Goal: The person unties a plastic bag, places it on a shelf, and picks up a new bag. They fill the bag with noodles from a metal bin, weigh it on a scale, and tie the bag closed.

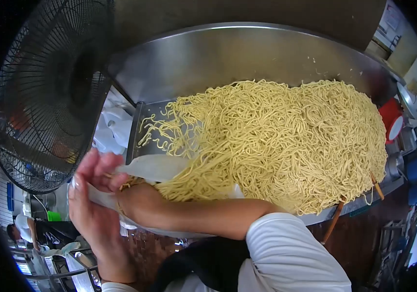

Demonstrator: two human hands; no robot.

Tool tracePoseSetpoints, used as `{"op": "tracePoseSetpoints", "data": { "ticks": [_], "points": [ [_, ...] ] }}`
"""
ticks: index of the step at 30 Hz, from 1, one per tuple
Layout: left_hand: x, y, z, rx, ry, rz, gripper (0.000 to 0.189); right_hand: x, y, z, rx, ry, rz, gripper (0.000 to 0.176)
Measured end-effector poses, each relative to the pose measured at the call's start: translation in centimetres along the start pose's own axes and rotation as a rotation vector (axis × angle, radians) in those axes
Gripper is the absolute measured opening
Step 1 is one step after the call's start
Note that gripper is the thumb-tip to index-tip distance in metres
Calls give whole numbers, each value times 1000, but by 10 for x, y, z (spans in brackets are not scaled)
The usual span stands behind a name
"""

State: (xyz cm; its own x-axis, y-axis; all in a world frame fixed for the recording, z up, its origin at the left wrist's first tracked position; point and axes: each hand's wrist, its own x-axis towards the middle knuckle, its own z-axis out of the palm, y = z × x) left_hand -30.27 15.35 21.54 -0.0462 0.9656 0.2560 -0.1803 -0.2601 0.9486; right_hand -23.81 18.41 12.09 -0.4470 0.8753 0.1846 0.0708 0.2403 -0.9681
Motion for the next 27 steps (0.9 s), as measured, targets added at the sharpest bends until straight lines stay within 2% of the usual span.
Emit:
{"op": "tracePoseSetpoints", "data": {
  "ticks": [1,2,3,4,5,6,7,9,10,11,12,13,14,15,16,17,18,19,20,22,23,25,27],
  "points": [
    [6,-18,-22,2,-1,-25,62,7,35,25,-448,-114,-219,21],
    [13,-46,-46,5,-2,-44,68,0,58,35,-542,-209,-162,21],
    [13,-75,-66,151,-32,-238,76,-8,83,47,-636,-300,-105,21],
    [8,-106,-78,268,-160,-319,76,-20,115,59,-769,-260,-259,22],
    [7,-140,-85,447,-372,-337,71,-36,158,75,-903,-220,-417,22],
    [9,-158,-67,743,-598,-293,63,-49,209,119,-104,24,-292,22],
    [9,-169,-37,1043,-752,-339,69,-55,212,119,-114,19,-290,22],
    [2,-183,6,1294,-728,-314,59,-72,213,112,68,-152,-48,23],
    [6,-192,12,1284,-740,-295,59,-73,213,101,153,-222,64,23],
    [13,-208,18,1308,-708,-394,56,-75,214,88,237,-288,173,23],
    [17,-219,25,1330,-676,-496,53,-71,185,60,221,-270,174,23],
    [18,-225,26,1323,-694,-482,53,-71,155,35,-71,-276,124,25],
    [22,-228,22,1218,-583,-460,45,-71,114,11,-361,-277,75,26],
    [31,-227,17,1114,-475,-430,38,-73,87,-5,-487,-360,197,27],
    [36,-222,12,854,-319,-490,37,-74,76,-27,-500,-329,196,27],
    [36,-216,3,590,-174,-549,37,-77,67,-51,-353,-509,88,28],
    [36,-213,-10,376,-149,-458,38,-79,61,-72,-198,-689,-17,32],
    [37,-210,-16,156,-116,-371,38,-76,57,-93,-142,-359,-88,34],
    [38,-192,-10,146,-124,-367,38,-69,53,-114,-88,-40,-162,38],
    [33,-136,-5,-169,-79,-436,43,-52,35,-148,-759,346,-418,48],
    [31,-122,-4,-169,-84,-425,43,-49,40,-144,-763,351,-428,48],
    [25,-103,-10,-184,-206,-411,46,-30,72,-127,-469,38,12,45],
    [20,-106,-32,-160,-214,-398,47,-3,128,-123,-306,192,93,35]
  ]
}}
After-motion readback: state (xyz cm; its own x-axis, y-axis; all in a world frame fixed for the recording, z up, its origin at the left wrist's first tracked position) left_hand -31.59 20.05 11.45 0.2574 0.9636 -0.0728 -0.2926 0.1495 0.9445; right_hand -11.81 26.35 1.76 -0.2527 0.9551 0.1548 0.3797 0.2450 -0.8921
